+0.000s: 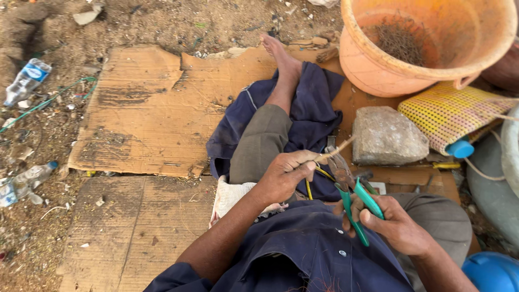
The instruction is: The person sits on a cardboard mat and uses pliers to strip the outer insulation from a bundle of wires. They then use a hammer to flatten the exposed metal strands on a stone before continuing to strip and separate the wires.
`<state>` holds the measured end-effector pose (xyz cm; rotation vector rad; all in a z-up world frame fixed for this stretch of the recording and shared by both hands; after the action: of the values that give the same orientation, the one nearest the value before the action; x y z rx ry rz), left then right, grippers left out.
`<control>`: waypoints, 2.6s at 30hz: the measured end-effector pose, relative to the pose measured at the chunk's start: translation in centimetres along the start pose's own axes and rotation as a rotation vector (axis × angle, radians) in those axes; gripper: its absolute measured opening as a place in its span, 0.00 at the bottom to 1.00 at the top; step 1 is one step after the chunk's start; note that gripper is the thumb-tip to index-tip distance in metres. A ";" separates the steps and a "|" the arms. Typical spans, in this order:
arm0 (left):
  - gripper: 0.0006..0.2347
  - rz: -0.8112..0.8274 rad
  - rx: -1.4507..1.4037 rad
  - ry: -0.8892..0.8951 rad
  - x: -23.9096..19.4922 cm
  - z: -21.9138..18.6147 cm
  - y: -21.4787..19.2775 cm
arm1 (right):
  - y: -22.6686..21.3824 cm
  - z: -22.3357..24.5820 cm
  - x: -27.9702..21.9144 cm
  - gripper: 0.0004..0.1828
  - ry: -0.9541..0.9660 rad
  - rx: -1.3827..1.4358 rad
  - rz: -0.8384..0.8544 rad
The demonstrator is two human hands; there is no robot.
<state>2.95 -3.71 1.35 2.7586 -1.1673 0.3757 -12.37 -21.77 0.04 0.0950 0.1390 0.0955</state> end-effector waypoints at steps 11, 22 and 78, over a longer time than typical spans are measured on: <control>0.13 0.019 -0.064 -0.016 0.0 1.5 0.4 | -0.4 -1.0 -0.5 0.23 -0.016 0.121 0.064; 0.14 -0.018 -0.003 0.003 0.0 1.7 0.1 | -0.1 -0.7 -0.7 0.24 -0.006 0.094 0.023; 0.08 -0.222 0.732 -0.114 1.3 4.2 2.5 | -1.3 1.9 -0.1 0.16 -0.076 -1.441 -0.471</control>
<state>2.75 -7.23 -2.32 3.5266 -0.8393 0.7538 -12.07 -23.21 1.81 -1.3670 -0.0103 -0.2919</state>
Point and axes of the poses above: each hand's wrist, its own x-axis towards the middle knuckle, its own y-axis out of the palm, z = x × y, the point moved 5 cm from there along x, towards the middle knuckle, and after that the axes turned 6 degrees about -z, right-handed, at the moved point
